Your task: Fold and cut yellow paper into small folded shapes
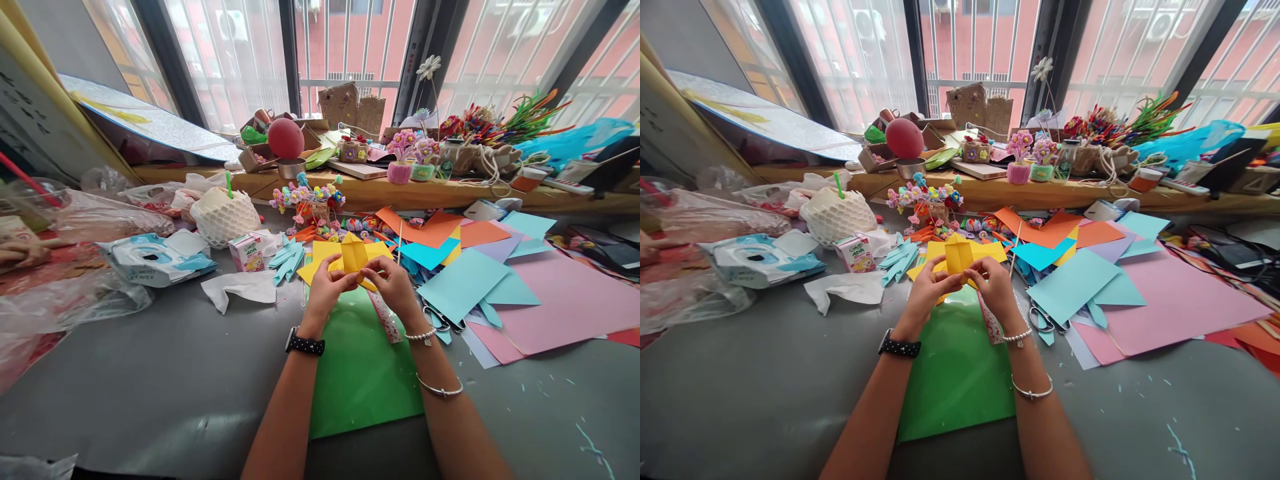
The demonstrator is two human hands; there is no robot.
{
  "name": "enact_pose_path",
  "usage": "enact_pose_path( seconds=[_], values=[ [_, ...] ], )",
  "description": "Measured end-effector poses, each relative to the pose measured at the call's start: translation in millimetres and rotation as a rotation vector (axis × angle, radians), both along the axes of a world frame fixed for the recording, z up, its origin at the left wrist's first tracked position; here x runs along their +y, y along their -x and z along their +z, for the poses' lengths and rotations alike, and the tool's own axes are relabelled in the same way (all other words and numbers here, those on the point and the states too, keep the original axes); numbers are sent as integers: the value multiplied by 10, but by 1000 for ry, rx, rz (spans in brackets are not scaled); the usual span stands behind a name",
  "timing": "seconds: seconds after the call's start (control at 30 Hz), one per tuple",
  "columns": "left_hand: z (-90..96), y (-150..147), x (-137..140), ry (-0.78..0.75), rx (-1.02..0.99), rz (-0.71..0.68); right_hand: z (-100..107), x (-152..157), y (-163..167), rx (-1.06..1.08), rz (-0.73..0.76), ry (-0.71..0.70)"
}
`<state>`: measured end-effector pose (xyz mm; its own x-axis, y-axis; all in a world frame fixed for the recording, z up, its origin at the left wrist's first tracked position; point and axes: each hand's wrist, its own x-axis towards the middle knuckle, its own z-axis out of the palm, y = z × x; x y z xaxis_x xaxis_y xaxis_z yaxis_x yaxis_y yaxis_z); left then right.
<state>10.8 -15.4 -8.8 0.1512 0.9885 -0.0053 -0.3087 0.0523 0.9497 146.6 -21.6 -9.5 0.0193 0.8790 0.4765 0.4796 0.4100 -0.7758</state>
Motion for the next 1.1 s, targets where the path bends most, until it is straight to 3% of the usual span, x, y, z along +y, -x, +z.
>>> enact_pose_path(
  seconds=[0.23,0.5,0.67,1.1],
  values=[
    [-14,-3,15,-35,19,-12,-10,1,11,5,2,-12],
    [-3,11,16,44,-92,17,-24,11,10,421,115,161],
    [-3,11,15,66,-100,-8,-27,7,19,424,101,255],
    [25,10,-3,38,-19,-60,-24,-17,66,330,43,194]
  ],
)
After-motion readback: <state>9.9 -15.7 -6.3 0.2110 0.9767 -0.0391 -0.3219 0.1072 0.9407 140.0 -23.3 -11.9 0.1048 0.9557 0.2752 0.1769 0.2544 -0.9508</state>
